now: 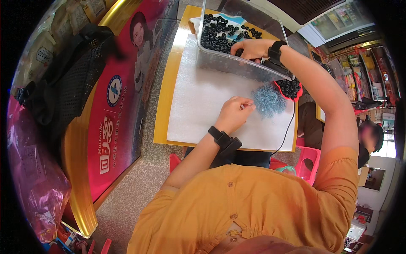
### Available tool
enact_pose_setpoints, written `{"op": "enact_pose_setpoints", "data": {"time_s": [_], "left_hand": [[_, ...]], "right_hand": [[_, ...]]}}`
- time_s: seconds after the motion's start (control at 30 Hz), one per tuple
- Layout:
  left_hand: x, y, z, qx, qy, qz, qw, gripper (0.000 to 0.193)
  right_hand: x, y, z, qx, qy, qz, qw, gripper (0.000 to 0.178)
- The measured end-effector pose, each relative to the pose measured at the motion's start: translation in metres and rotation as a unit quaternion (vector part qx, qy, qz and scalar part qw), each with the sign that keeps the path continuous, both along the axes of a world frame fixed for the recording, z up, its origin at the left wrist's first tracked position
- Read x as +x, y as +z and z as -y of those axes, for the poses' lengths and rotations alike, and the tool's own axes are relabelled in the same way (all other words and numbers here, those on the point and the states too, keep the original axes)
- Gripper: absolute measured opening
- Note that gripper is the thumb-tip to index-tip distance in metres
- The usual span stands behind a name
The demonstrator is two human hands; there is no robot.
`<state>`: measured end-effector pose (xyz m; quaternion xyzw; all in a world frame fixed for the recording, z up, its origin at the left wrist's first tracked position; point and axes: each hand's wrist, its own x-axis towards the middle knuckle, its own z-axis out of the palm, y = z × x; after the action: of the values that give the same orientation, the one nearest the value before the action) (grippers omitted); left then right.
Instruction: The person assembles small plastic components by fitting pieces together by hand and sorts parts between containers.
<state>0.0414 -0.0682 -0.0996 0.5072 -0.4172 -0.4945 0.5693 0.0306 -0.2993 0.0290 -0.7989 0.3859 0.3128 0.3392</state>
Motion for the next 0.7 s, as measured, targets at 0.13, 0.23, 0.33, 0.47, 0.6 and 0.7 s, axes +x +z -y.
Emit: {"op": "enact_pose_setpoints", "data": {"time_s": [0.13,0.23,0.33,0.47,0.6,0.7], "left_hand": [[0.002,0.009,-0.002,0.016,-0.013,-0.035,0.999,0.029],[0.000,0.000,0.004,0.030,-0.035,-0.055,0.997,0.025],[0.002,-0.010,0.007,0.037,-0.015,-0.117,0.992,0.027],[0.011,-0.009,0.011,-0.084,0.197,-0.150,0.965,0.032],[0.017,-0.007,0.008,-0.123,0.312,-0.114,0.935,0.040],[0.014,-0.006,0.009,-0.121,0.304,-0.119,0.937,0.046]], "right_hand": [[-0.012,0.041,0.001,-0.031,-0.045,0.164,0.985,0.028],[-0.027,0.074,-0.004,-0.028,-0.092,0.241,0.966,0.029],[-0.037,0.101,-0.036,-0.006,-0.114,0.288,0.951,0.030],[-0.050,0.104,-0.091,0.116,-0.077,0.278,0.950,0.026],[-0.050,0.053,-0.128,0.048,-0.031,0.199,0.978,0.026],[-0.062,-0.020,-0.117,-0.033,0.043,0.264,0.963,0.028]]}}
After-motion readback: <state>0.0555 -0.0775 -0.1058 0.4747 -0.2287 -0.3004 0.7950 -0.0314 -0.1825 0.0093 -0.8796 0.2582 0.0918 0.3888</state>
